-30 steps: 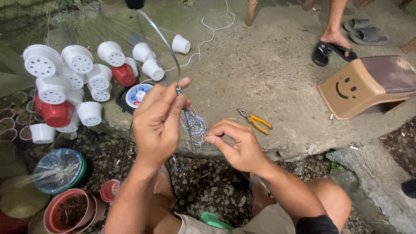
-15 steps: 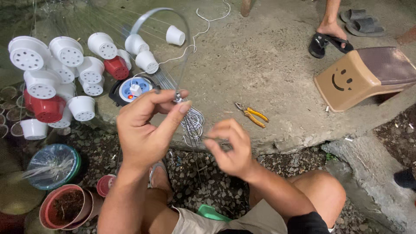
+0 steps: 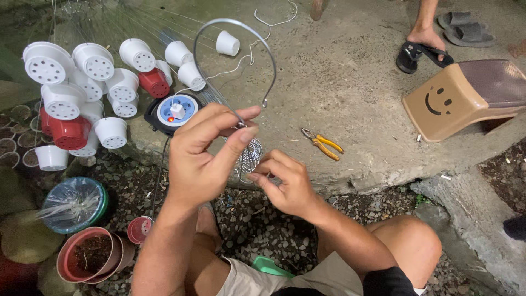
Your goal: The person uses pliers to bend and secure metal wire hangers onto small plastic pots. They first work on a white pot, then switch to a red pot, threading the wire through holes and twisting it to form a hanging loop.
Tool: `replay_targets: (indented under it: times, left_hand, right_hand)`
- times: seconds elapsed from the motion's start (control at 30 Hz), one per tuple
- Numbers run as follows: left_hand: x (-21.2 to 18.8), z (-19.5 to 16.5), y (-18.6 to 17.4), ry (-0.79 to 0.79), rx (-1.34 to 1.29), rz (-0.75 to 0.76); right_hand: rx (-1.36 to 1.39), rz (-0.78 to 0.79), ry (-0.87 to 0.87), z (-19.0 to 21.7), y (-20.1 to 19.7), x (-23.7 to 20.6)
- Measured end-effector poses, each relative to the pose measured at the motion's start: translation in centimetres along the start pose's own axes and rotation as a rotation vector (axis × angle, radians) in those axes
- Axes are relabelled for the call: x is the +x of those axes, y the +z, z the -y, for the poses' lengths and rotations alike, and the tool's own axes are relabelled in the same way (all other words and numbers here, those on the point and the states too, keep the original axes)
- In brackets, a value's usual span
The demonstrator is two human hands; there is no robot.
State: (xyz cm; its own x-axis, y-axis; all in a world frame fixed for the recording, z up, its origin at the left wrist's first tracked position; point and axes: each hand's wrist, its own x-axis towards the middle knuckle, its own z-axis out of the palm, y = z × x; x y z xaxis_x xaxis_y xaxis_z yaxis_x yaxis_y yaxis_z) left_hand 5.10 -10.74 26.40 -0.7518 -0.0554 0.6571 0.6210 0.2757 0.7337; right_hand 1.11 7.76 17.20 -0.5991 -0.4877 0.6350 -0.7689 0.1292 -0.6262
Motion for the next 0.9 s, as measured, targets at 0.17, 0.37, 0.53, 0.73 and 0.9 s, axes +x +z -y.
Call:
replay_targets:
  times: [0.17, 0.37, 0.53, 0.73, 0.9]
  left_hand:
    - [0.1, 0.2, -0.4, 0.027, -0.012, 0.02]
    - [-0.5, 0.2, -0.4, 0.105, 0.113, -0.087]
    - [-0.4, 0.4, -0.1, 0.092, 0.196, -0.165]
    - [-0.5, -0.1, 0.2, -0.032, -0.045, -0.1]
    - [-0.8, -0.2, 0.4, -0.085, -0.194, -0.067]
  right_hand:
    - [0.07, 0.07, 0.029, -0.3, -0.4, 0.1]
    - [0.09, 0.09, -0.039, 0.2, -1.0, -0.1]
    - [0.05, 0.105, -0.025, 0.0, -1.2, -0.7]
    - [0.288, 0.076, 0.106, -2.0, -0.3, -0.6]
    - [0.352, 0.138, 0.104, -3.1, 0.4, -1.3]
